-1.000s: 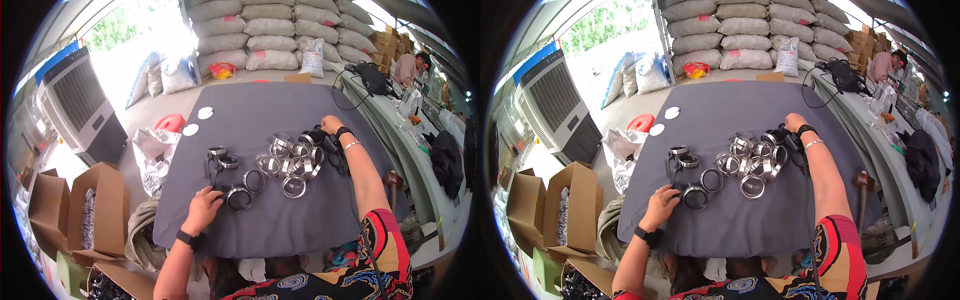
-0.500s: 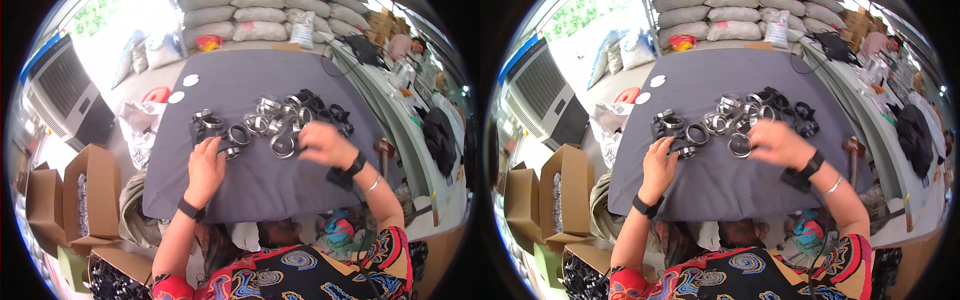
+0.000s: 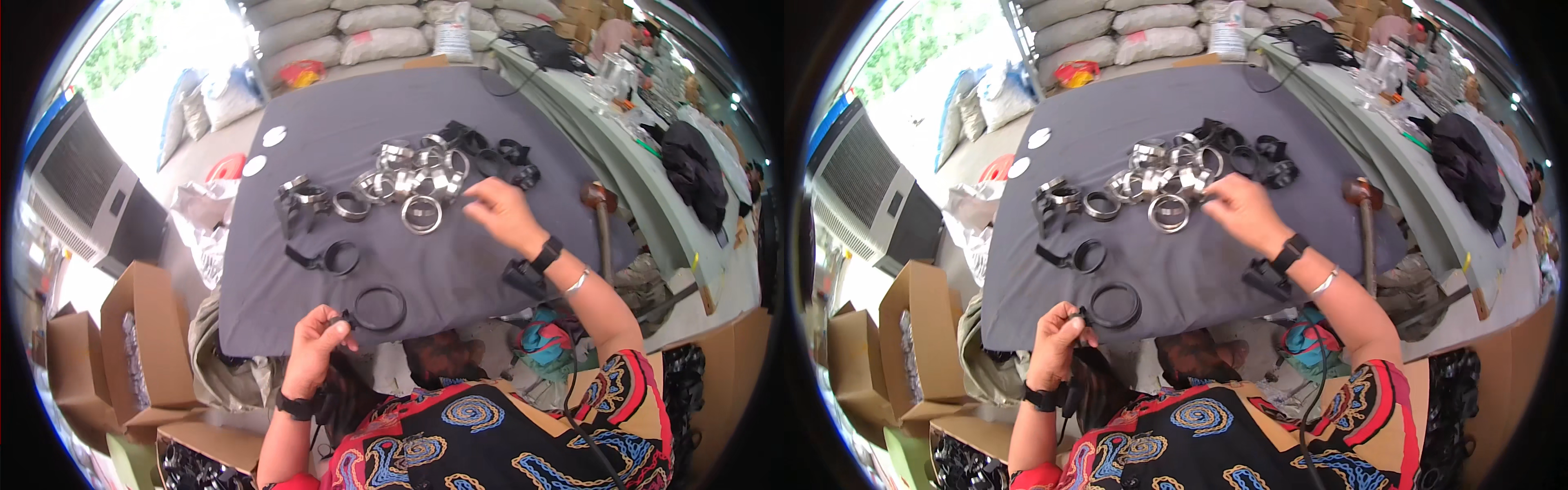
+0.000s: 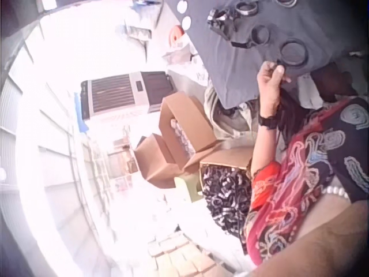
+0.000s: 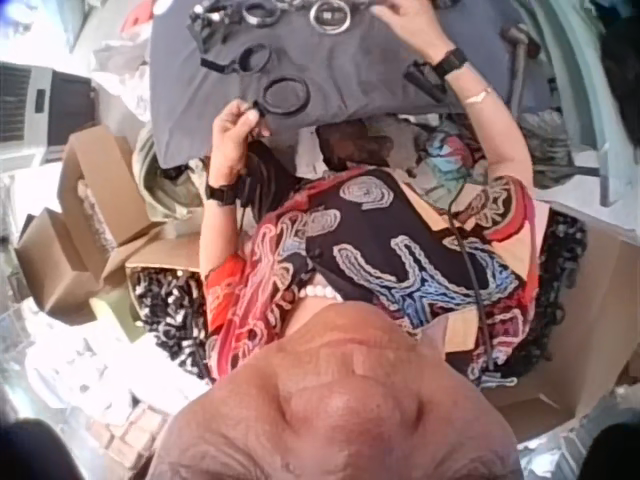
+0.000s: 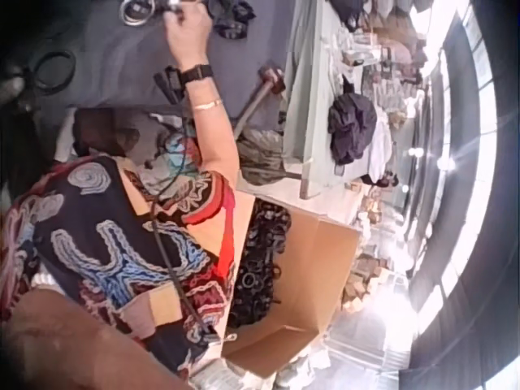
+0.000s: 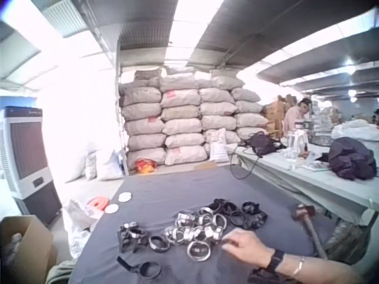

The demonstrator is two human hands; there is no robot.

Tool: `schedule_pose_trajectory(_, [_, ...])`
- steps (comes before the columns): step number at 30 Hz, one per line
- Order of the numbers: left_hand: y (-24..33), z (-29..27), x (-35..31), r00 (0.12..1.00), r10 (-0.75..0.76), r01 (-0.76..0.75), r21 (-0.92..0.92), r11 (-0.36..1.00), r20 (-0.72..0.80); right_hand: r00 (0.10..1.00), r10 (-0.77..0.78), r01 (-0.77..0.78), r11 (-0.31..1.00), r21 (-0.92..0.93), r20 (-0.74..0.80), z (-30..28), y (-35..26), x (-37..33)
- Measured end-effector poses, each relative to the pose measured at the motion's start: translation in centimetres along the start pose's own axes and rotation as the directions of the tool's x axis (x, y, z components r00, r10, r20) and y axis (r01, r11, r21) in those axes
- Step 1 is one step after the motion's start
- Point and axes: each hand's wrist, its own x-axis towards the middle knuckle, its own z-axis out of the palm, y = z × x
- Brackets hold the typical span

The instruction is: Assembling metal rings into plastic pipe clamps and sorting them.

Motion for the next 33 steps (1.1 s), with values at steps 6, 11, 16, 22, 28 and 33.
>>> schedule_pose_trajectory(6, [-4.9,-0.4,-2.0,0.936,0.085,-0.068,0.062,0.996,-0.342,0.998,0.016,-0.012,0.997,-0.071,0.054,3.0,0.2,0.8])
schedule_pose_trajectory(11, [-6.7,-0.3,-2.5,0.938,0.054,-0.037,0.058,0.998,-0.343,0.975,0.058,0.056,0.873,-0.485,0.217,8.1,-2.2,2.3])
schedule_pose_trajectory(16, [-7.2,-0.7,-2.4,0.939,0.054,-0.028,0.079,0.996,-0.338,0.978,0.092,0.022,0.851,-0.525,0.189,11.6,-0.2,2.7])
schedule_pose_trajectory(22, [-7.3,-1.0,-3.3,0.956,0.086,-0.107,-0.061,0.992,-0.280,0.998,0.055,-0.051,0.979,-0.199,0.017,7.7,-1.1,1.6])
schedule_pose_trajectory(28, [-2.3,2.8,0.1,0.975,0.141,-0.197,-0.372,0.907,-0.172,0.928,0.040,-0.185,0.913,0.364,0.369,7.3,-7.0,-2.6])
schedule_pose_trajectory(33, [-2.6,3.8,1.6,0.995,0.089,-0.092,-0.565,0.820,-0.034,0.889,-0.234,0.182,0.969,0.165,0.394,8.2,-10.1,-4.9])
